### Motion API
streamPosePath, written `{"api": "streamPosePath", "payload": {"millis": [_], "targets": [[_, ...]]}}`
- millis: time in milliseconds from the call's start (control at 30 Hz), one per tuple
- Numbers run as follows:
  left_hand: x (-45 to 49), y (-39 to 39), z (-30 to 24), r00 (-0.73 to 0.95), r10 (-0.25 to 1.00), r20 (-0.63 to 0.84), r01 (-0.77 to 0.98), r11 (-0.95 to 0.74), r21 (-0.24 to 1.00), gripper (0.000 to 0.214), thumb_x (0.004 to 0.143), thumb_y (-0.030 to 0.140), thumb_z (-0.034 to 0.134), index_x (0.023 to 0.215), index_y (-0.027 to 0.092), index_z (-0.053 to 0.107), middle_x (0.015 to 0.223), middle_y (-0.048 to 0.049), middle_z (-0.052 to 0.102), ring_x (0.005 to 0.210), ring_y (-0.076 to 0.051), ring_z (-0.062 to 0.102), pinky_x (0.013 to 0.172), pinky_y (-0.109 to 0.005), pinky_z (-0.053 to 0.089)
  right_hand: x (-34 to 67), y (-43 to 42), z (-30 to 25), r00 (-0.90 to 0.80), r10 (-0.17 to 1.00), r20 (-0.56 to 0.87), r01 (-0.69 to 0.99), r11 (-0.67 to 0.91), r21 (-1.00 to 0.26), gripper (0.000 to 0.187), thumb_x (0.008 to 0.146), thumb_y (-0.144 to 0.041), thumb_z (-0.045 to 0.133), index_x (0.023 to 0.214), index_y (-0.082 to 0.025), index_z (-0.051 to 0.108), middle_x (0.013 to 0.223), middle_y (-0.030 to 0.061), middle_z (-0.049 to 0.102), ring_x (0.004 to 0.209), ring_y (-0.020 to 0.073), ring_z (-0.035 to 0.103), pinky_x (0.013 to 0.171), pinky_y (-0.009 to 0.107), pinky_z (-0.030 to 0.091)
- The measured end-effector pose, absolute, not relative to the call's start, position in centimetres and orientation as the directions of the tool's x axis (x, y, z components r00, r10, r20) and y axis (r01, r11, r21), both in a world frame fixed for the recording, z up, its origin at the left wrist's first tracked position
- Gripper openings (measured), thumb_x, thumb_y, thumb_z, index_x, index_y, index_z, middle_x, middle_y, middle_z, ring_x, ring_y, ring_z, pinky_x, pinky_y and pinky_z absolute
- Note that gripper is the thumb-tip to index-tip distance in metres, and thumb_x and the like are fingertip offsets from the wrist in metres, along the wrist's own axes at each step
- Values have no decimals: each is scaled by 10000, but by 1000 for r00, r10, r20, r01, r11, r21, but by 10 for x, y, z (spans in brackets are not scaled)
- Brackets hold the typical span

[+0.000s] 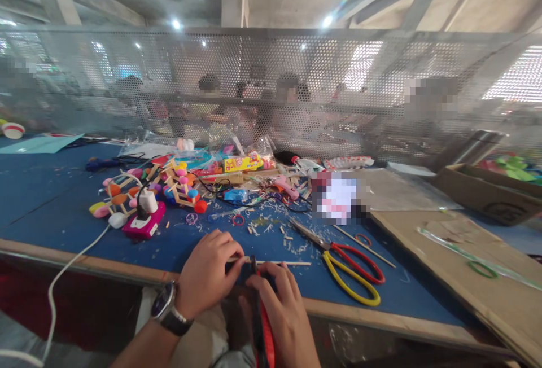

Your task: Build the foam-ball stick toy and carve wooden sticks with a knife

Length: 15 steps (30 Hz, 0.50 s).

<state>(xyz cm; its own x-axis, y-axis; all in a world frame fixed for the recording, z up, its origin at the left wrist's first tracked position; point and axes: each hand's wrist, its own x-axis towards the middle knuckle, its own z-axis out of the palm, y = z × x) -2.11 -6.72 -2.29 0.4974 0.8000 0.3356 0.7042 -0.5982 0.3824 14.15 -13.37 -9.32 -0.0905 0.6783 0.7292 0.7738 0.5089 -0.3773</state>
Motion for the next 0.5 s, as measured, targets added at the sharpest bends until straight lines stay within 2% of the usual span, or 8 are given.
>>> {"api": "streamPosePath", "payload": {"millis": [367, 500], "targets": [[-20, -67, -23, 493, 802, 337, 708, -595, 380, 116, 980, 203, 621, 883, 203, 684, 916, -34, 674, 927, -242, 593, 837, -396, 444, 141, -132, -95, -94, 651, 753, 781, 518, -350, 197, 1012, -210, 505, 1137, -271, 644, 1151, 96, 630, 1080, 267, 643, 1077, 560, 480], [-21, -67, -23, 492, 802, 340, 705, -596, 385, 122, 984, 201, 613, 889, 201, 689, 916, -35, 674, 926, -241, 594, 833, -398, 443, 144, -132, -93, -106, 670, 735, 776, 517, -360, 255, 988, -162, 523, 1172, -275, 659, 1157, 85, 644, 1084, 268, 647, 1085, 561, 487]]}}
